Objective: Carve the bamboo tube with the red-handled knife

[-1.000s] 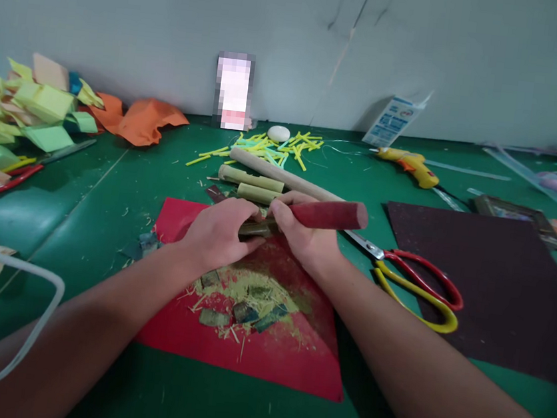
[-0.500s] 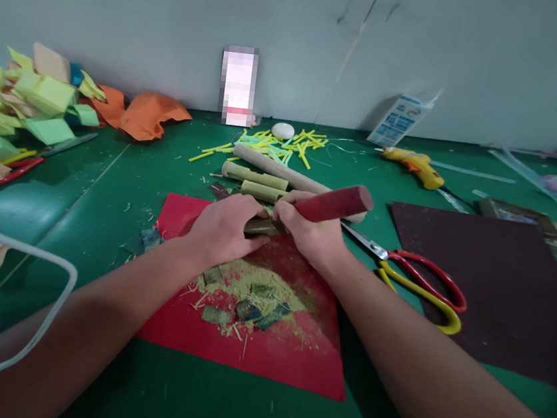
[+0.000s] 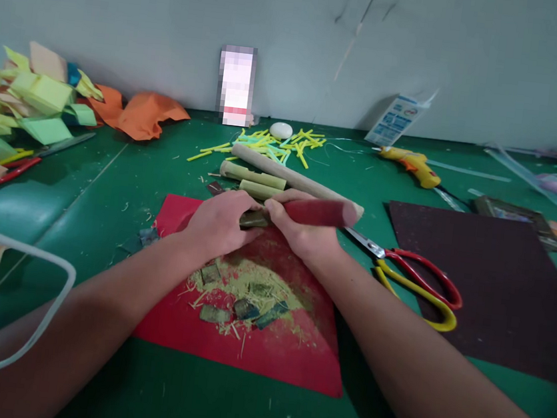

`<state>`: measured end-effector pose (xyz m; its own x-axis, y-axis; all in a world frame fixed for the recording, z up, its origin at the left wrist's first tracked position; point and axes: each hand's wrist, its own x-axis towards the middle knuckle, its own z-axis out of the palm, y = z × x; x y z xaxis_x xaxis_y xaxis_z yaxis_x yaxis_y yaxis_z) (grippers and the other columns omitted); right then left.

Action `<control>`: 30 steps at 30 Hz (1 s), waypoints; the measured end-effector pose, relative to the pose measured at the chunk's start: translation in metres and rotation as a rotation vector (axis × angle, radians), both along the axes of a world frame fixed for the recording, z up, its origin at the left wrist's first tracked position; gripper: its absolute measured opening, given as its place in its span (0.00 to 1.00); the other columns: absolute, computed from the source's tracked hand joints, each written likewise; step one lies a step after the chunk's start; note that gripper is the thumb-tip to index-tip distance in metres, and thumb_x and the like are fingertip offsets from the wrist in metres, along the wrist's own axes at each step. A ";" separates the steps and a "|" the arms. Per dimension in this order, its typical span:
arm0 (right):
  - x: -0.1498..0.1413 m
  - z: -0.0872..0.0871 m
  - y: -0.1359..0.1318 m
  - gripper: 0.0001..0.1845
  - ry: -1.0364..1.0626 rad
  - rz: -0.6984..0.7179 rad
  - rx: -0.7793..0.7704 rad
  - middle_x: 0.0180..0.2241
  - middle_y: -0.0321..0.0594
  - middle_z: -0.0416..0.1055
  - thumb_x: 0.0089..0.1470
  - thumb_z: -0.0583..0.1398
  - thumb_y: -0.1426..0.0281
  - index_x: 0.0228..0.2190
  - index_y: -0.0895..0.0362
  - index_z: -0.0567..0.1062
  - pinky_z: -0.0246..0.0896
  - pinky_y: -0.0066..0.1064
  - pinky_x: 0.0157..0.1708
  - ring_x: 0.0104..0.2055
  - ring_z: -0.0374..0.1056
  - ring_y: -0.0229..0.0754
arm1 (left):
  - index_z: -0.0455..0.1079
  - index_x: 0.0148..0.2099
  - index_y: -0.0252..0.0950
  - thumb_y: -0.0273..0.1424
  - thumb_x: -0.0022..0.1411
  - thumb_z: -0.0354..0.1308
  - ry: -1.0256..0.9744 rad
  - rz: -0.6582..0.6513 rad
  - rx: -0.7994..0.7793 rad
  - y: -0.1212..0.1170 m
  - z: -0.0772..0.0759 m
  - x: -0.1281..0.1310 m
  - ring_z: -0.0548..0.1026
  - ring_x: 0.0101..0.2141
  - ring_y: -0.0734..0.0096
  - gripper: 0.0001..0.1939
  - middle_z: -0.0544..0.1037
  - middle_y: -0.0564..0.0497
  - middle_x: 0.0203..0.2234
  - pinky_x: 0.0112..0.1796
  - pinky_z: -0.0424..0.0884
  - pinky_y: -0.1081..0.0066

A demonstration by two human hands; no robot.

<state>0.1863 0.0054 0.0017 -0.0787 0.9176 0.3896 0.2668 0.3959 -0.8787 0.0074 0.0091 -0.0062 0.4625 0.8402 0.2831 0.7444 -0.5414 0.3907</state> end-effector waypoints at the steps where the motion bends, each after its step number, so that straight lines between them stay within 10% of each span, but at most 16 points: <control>1: 0.000 0.000 0.001 0.10 0.013 -0.024 0.011 0.28 0.36 0.76 0.51 0.64 0.62 0.25 0.54 0.75 0.69 0.34 0.34 0.30 0.70 0.39 | 0.75 0.43 0.37 0.37 0.58 0.65 -0.001 0.008 -0.001 0.001 0.000 0.000 0.76 0.38 0.59 0.12 0.78 0.47 0.37 0.37 0.68 0.63; 20: 0.005 0.008 -0.006 0.04 -0.006 -0.097 0.128 0.35 0.38 0.77 0.52 0.63 0.67 0.33 0.53 0.76 0.71 0.40 0.44 0.38 0.74 0.42 | 0.76 0.42 0.35 0.34 0.58 0.61 0.005 -0.084 0.088 0.002 0.002 -0.001 0.76 0.38 0.58 0.11 0.79 0.45 0.35 0.37 0.70 0.61; 30: -0.005 0.012 -0.015 0.12 0.289 -0.365 0.224 0.25 0.31 0.71 0.61 0.61 0.62 0.45 0.51 0.71 0.71 0.39 0.39 0.27 0.71 0.40 | 0.77 0.45 0.36 0.35 0.58 0.63 -0.643 0.144 -0.290 -0.008 0.022 0.010 0.76 0.38 0.66 0.13 0.81 0.49 0.38 0.40 0.72 0.65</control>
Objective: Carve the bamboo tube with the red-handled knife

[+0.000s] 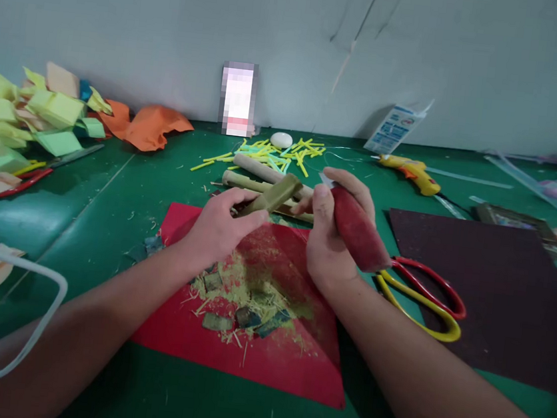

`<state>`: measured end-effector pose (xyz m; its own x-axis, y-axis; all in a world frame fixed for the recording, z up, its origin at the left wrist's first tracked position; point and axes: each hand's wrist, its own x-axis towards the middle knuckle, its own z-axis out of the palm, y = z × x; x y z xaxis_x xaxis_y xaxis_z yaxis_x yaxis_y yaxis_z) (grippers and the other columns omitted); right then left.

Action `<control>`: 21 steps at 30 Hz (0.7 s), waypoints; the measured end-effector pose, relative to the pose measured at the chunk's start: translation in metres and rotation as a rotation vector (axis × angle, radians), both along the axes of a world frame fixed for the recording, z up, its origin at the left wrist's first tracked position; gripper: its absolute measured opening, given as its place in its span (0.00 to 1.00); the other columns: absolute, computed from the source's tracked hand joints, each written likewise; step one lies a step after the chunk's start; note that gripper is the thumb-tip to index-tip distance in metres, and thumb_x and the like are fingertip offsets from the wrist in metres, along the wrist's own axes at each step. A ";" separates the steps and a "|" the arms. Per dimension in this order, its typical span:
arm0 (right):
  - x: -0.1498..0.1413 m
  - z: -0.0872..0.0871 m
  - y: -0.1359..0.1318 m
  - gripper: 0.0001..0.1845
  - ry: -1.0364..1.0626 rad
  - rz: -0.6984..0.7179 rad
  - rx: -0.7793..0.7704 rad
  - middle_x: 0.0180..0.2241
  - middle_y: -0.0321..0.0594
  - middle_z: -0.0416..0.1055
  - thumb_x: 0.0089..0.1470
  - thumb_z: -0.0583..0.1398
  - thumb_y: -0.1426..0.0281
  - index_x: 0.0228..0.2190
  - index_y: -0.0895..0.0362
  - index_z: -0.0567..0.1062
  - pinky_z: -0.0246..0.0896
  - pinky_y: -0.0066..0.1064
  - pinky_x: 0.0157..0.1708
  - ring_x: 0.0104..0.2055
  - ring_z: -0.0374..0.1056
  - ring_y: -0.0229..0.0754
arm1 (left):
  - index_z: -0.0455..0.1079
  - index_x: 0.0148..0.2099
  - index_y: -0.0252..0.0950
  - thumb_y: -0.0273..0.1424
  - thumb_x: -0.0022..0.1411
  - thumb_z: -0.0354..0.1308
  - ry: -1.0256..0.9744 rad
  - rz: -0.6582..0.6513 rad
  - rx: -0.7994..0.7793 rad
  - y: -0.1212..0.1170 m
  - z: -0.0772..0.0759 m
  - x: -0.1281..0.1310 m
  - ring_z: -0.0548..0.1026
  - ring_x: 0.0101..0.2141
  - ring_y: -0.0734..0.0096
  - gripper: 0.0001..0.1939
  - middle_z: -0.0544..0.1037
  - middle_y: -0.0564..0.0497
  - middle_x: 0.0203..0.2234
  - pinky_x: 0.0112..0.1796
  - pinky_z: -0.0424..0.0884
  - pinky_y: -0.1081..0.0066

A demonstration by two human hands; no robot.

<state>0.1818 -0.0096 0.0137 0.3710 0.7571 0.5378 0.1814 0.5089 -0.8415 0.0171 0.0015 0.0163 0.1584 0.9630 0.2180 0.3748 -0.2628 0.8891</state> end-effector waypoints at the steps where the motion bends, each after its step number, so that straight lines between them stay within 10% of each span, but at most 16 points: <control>1: -0.001 0.000 0.000 0.12 0.005 -0.016 0.001 0.26 0.32 0.71 0.61 0.61 0.62 0.45 0.51 0.71 0.71 0.39 0.38 0.25 0.70 0.39 | 0.77 0.44 0.36 0.37 0.58 0.63 -0.096 0.006 -0.075 -0.001 0.002 0.002 0.76 0.36 0.66 0.13 0.81 0.50 0.36 0.39 0.72 0.66; 9: -0.008 -0.010 -0.007 0.13 -0.295 0.160 -0.081 0.39 0.38 0.78 0.53 0.67 0.60 0.40 0.50 0.75 0.71 0.38 0.45 0.42 0.74 0.44 | 0.70 0.44 0.35 0.34 0.56 0.67 -0.665 0.085 -0.366 -0.006 0.007 0.014 0.77 0.36 0.70 0.16 0.78 0.49 0.38 0.37 0.74 0.70; 21: -0.001 -0.015 -0.004 0.17 -0.505 0.304 -0.066 0.40 0.35 0.77 0.54 0.65 0.68 0.45 0.49 0.71 0.68 0.33 0.40 0.38 0.72 0.41 | 0.61 0.50 0.39 0.41 0.60 0.64 -0.599 0.194 -0.094 0.010 -0.004 0.005 0.76 0.40 0.68 0.22 0.76 0.47 0.42 0.41 0.75 0.67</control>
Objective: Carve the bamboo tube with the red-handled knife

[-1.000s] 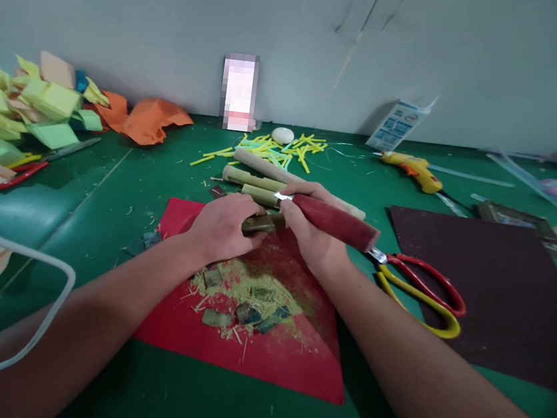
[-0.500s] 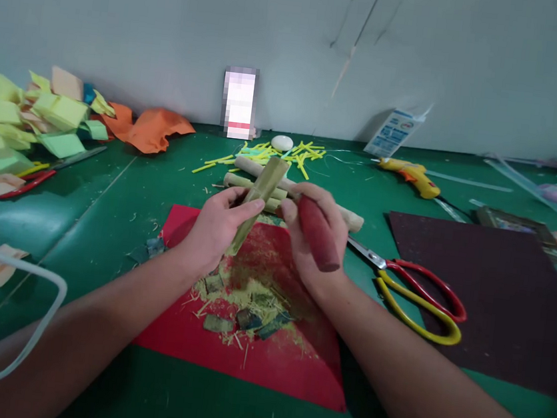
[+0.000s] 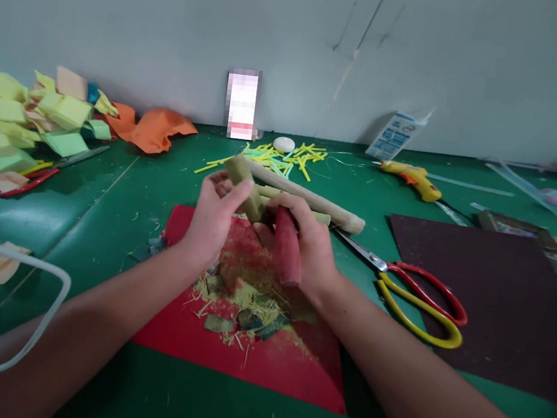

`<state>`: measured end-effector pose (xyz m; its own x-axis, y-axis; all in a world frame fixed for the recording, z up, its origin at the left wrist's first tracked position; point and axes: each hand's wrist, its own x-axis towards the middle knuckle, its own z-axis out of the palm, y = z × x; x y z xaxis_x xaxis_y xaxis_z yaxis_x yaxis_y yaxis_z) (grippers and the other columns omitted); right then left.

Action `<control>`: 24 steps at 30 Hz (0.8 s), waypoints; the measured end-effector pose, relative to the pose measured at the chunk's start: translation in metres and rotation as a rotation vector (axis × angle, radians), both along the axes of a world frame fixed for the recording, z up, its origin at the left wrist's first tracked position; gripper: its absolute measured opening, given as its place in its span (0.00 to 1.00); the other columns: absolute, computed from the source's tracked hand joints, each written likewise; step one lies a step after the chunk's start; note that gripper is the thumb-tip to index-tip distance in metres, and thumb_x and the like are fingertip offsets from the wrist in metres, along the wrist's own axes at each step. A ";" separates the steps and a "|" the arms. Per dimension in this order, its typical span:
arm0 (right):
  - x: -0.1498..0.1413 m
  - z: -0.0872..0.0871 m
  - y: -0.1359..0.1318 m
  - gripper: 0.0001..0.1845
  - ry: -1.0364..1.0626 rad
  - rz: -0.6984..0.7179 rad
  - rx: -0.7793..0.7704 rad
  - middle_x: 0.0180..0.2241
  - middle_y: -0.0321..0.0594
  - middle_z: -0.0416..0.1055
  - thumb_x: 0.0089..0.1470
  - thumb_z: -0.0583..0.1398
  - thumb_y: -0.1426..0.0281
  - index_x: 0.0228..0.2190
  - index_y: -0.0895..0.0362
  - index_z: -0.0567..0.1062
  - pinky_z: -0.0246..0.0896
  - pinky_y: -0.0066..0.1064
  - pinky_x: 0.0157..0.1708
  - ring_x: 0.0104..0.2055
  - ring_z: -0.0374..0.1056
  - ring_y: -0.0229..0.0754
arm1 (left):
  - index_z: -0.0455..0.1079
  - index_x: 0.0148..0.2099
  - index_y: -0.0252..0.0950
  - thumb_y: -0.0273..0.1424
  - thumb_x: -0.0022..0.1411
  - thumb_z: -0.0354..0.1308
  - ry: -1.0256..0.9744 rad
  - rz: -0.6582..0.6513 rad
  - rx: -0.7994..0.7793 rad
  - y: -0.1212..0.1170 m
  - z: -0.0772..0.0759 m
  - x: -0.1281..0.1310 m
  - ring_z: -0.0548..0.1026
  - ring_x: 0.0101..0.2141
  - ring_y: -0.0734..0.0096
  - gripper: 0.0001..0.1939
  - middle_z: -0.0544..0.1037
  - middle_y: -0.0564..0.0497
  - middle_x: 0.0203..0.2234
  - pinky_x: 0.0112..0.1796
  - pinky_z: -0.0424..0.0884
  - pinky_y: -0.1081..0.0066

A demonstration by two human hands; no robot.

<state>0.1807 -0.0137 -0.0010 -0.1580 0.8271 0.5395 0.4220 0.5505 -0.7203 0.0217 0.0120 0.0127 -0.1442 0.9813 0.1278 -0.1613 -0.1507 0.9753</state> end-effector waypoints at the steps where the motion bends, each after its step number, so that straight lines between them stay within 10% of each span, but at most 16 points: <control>1: 0.002 0.001 0.002 0.17 -0.052 0.006 0.036 0.42 0.35 0.78 0.54 0.65 0.68 0.46 0.49 0.71 0.68 0.34 0.41 0.39 0.73 0.42 | 0.61 0.51 0.40 0.42 0.60 0.63 0.028 0.073 0.076 0.003 0.001 -0.004 0.76 0.38 0.69 0.21 0.76 0.48 0.42 0.39 0.75 0.68; 11: 0.014 0.001 0.011 0.15 -0.218 0.056 0.266 0.44 0.40 0.79 0.57 0.63 0.65 0.47 0.48 0.73 0.69 0.43 0.46 0.45 0.74 0.48 | 0.76 0.35 0.38 0.31 0.62 0.53 0.351 0.110 0.344 0.009 0.003 -0.028 0.72 0.31 0.71 0.10 0.76 0.52 0.28 0.31 0.69 0.71; 18: 0.008 0.013 -0.001 0.11 0.262 -0.215 0.134 0.34 0.36 0.79 0.63 0.58 0.60 0.45 0.48 0.72 0.68 0.42 0.53 0.41 0.76 0.43 | 0.76 0.36 0.37 0.40 0.62 0.60 0.303 0.014 0.092 0.005 0.003 -0.020 0.68 0.19 0.78 0.11 0.77 0.53 0.27 0.19 0.63 0.74; 24: 0.007 0.012 0.006 0.19 0.380 -0.295 0.001 0.24 0.36 0.70 0.63 0.54 0.53 0.34 0.53 0.77 0.69 0.36 0.35 0.30 0.71 0.41 | 0.73 0.35 0.36 0.43 0.56 0.66 0.280 -0.238 -0.151 -0.002 0.004 -0.007 0.73 0.18 0.73 0.15 0.75 0.54 0.21 0.22 0.69 0.72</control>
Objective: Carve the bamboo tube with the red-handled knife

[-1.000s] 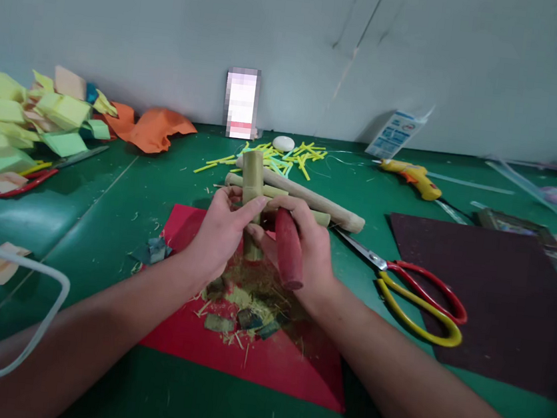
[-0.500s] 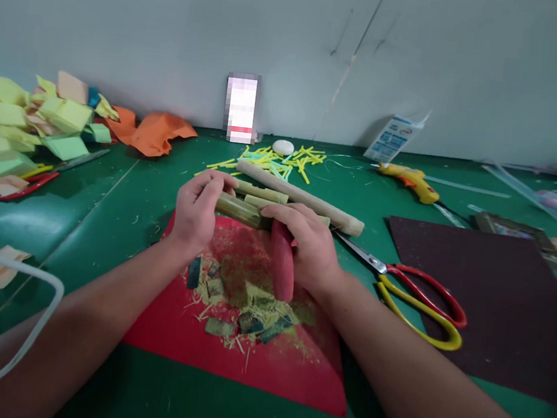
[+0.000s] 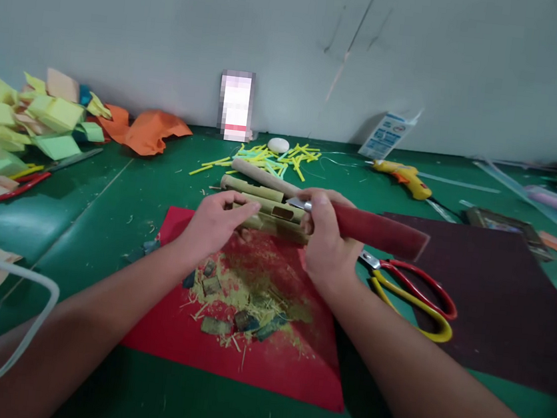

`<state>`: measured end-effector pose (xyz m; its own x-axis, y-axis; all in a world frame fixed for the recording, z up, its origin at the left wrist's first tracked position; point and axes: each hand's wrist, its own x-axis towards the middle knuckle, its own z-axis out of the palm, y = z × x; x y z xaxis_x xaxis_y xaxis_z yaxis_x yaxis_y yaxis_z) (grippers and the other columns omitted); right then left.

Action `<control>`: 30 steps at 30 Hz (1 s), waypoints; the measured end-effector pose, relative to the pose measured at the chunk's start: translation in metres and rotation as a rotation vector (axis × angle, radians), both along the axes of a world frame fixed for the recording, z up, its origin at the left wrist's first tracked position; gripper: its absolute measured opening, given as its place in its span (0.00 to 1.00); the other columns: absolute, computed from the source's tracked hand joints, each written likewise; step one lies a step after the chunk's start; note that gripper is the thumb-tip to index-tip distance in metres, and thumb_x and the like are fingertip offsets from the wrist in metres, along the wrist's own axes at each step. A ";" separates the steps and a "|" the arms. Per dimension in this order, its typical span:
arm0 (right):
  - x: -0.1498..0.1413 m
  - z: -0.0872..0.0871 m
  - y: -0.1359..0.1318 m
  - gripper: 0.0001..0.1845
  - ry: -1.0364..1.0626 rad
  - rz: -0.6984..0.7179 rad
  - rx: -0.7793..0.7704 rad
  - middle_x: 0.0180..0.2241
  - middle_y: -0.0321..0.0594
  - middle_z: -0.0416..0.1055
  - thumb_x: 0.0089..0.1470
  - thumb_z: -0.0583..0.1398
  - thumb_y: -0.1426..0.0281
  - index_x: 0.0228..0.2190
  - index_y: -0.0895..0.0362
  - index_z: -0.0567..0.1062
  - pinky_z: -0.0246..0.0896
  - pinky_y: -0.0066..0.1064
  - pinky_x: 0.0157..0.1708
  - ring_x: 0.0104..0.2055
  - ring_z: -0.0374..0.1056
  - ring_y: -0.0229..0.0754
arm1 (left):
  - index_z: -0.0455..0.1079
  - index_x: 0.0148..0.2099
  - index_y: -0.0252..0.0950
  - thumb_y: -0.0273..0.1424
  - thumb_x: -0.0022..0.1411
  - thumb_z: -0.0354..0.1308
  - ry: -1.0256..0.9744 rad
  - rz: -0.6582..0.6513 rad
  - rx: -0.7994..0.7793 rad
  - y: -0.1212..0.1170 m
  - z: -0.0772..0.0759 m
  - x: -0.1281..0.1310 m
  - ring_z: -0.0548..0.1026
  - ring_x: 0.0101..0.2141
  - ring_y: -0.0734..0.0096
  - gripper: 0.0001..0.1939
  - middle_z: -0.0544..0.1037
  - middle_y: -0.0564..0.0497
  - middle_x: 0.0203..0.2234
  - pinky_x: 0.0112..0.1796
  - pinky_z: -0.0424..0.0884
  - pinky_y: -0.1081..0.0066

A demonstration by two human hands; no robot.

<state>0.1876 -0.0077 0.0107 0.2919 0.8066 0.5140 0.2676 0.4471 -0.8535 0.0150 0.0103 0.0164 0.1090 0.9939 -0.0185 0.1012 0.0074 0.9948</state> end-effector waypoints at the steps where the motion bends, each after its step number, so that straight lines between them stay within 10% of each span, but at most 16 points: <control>1: 0.000 -0.001 0.001 0.18 -0.007 0.000 -0.010 0.25 0.37 0.71 0.62 0.55 0.54 0.33 0.53 0.77 0.69 0.36 0.34 0.32 0.72 0.42 | 0.73 0.35 0.36 0.42 0.55 0.67 0.036 -0.020 -0.001 -0.001 0.001 0.001 0.73 0.19 0.73 0.15 0.75 0.54 0.21 0.23 0.70 0.71; 6: 0.000 -0.003 0.002 0.13 -0.021 0.048 -0.051 0.27 0.37 0.72 0.58 0.60 0.56 0.33 0.53 0.75 0.68 0.34 0.33 0.32 0.71 0.41 | 0.74 0.45 0.38 0.27 0.49 0.67 0.299 -0.145 0.181 -0.006 0.003 -0.001 0.78 0.31 0.68 0.18 0.81 0.52 0.33 0.34 0.74 0.68; 11: -0.001 0.002 0.000 0.13 -0.001 0.111 -0.125 0.25 0.35 0.71 0.53 0.65 0.57 0.29 0.53 0.74 0.67 0.33 0.32 0.30 0.69 0.39 | 0.75 0.45 0.39 0.36 0.54 0.66 0.554 -0.166 0.375 -0.006 -0.002 -0.004 0.78 0.42 0.58 0.15 0.82 0.47 0.41 0.45 0.73 0.58; 30: 0.003 -0.003 0.013 0.09 -0.210 0.286 -0.231 0.22 0.35 0.67 0.47 0.60 0.65 0.19 0.55 0.71 0.58 0.34 0.29 0.26 0.62 0.38 | 0.77 0.41 0.32 0.36 0.60 0.63 0.948 -0.403 0.715 0.000 -0.015 -0.008 0.73 0.41 0.57 0.12 0.76 0.44 0.38 0.43 0.72 0.59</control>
